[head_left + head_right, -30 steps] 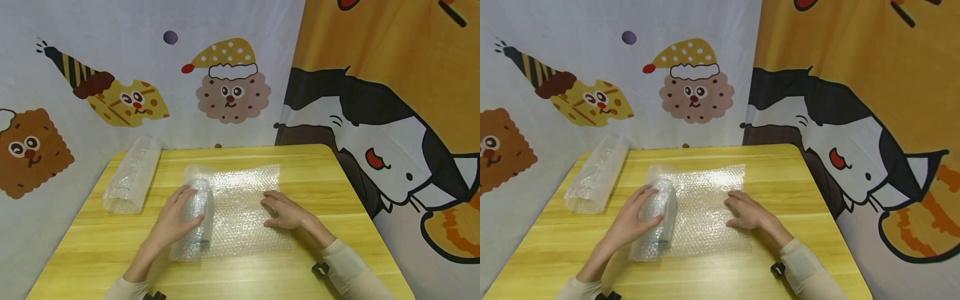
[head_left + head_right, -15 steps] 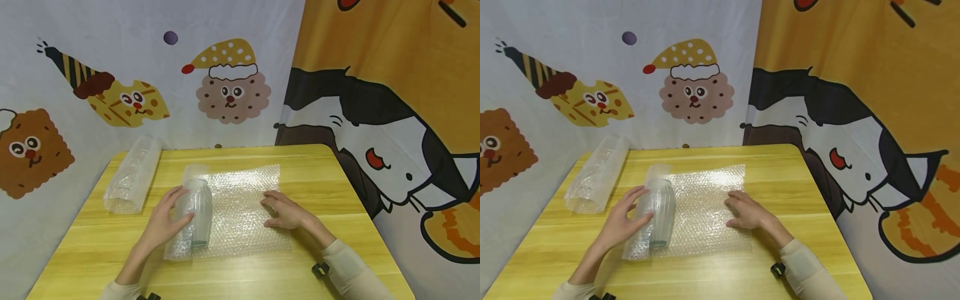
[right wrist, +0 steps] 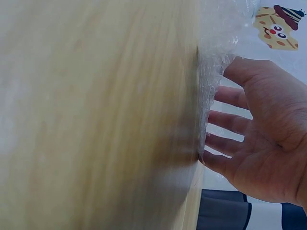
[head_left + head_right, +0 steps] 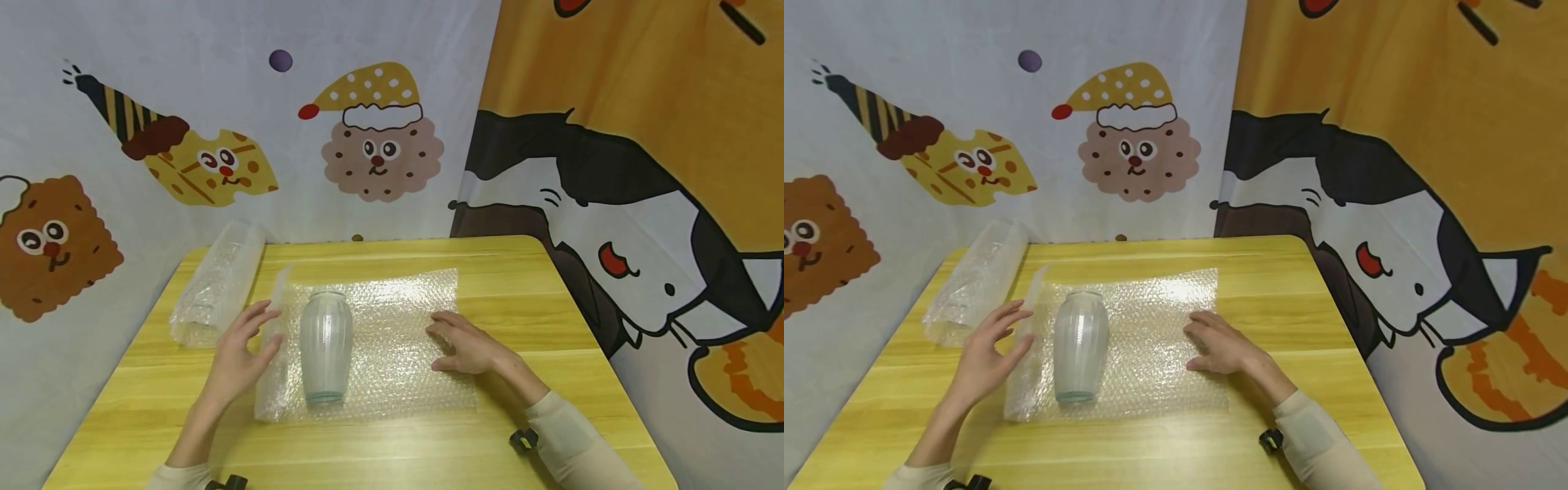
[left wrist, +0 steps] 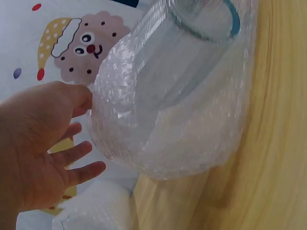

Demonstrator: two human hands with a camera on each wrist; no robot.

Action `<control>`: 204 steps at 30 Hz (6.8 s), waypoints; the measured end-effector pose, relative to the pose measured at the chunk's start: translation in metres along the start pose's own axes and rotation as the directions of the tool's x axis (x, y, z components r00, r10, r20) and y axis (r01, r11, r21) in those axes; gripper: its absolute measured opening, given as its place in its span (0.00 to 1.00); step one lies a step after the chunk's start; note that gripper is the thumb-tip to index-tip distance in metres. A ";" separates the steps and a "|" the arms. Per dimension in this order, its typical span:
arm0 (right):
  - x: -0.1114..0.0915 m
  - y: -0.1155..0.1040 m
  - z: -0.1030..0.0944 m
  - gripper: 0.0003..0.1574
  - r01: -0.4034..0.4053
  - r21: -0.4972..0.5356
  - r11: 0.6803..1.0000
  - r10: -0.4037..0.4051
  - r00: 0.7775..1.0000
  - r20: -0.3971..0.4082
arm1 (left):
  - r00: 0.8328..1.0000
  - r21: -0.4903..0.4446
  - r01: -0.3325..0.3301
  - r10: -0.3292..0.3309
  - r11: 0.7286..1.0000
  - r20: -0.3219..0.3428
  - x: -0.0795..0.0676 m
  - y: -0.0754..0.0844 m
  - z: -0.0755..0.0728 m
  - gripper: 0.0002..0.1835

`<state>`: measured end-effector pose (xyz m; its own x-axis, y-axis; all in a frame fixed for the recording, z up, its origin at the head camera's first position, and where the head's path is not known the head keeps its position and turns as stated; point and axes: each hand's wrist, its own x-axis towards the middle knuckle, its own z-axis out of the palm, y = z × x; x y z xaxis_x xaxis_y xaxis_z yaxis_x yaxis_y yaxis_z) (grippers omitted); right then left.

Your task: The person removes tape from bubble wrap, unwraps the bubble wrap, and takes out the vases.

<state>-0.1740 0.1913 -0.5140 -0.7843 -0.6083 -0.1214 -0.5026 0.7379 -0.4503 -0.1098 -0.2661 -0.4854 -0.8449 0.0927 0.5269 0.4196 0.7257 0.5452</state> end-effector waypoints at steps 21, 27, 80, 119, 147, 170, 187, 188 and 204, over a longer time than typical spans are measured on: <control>0.000 0.003 0.001 0.50 0.009 -0.018 1.000 -0.009 1.000 -0.006 | 0.974 0.399 -0.155 0.071 0.904 0.217 -0.011 -0.023 -0.015 0.21; 0.000 0.003 0.002 0.49 0.009 -0.014 1.000 -0.009 1.000 -0.009 | 0.934 0.477 -0.062 -0.118 0.877 0.338 -0.019 -0.026 -0.019 0.28; 0.000 0.000 -0.001 0.49 0.009 -0.010 1.000 -0.009 1.000 0.000 | 0.910 -0.189 0.361 -0.301 0.913 0.285 0.037 0.000 0.029 0.32; 0.000 -0.001 0.000 0.49 0.007 -0.003 1.000 -0.007 1.000 -0.003 | 0.622 -0.191 0.698 -0.452 0.690 0.639 0.058 0.023 0.071 0.48; 0.000 0.000 -0.001 0.49 0.001 -0.011 1.000 -0.001 1.000 -0.004 | 0.633 -0.221 0.726 -0.506 0.651 0.586 0.053 0.015 0.077 0.45; 0.000 0.001 0.000 0.49 0.006 -0.007 1.000 -0.006 1.000 -0.009 | 0.770 -0.294 0.584 -0.400 0.757 0.497 0.083 0.043 0.071 0.42; -0.001 0.001 0.000 0.48 0.008 0.001 1.000 -0.008 1.000 -0.009 | 0.892 -0.231 0.409 -0.333 0.883 0.306 0.143 0.076 0.081 0.53; -0.001 0.001 0.000 0.48 0.009 0.003 1.000 -0.009 1.000 -0.009 | 0.896 -0.236 0.404 -0.330 0.884 0.297 0.147 0.078 0.083 0.54; -0.001 0.000 -0.003 0.49 0.002 -0.010 1.000 -0.002 1.000 -0.010 | 0.972 -0.294 0.230 -0.204 0.928 0.116 0.206 0.107 0.120 0.56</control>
<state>-0.1744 0.1932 -0.5111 -0.7868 -0.6071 -0.1114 -0.5080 0.7393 -0.4420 -0.2784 -0.0879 -0.3967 -0.9454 0.0216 0.3251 0.2928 0.4940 0.8187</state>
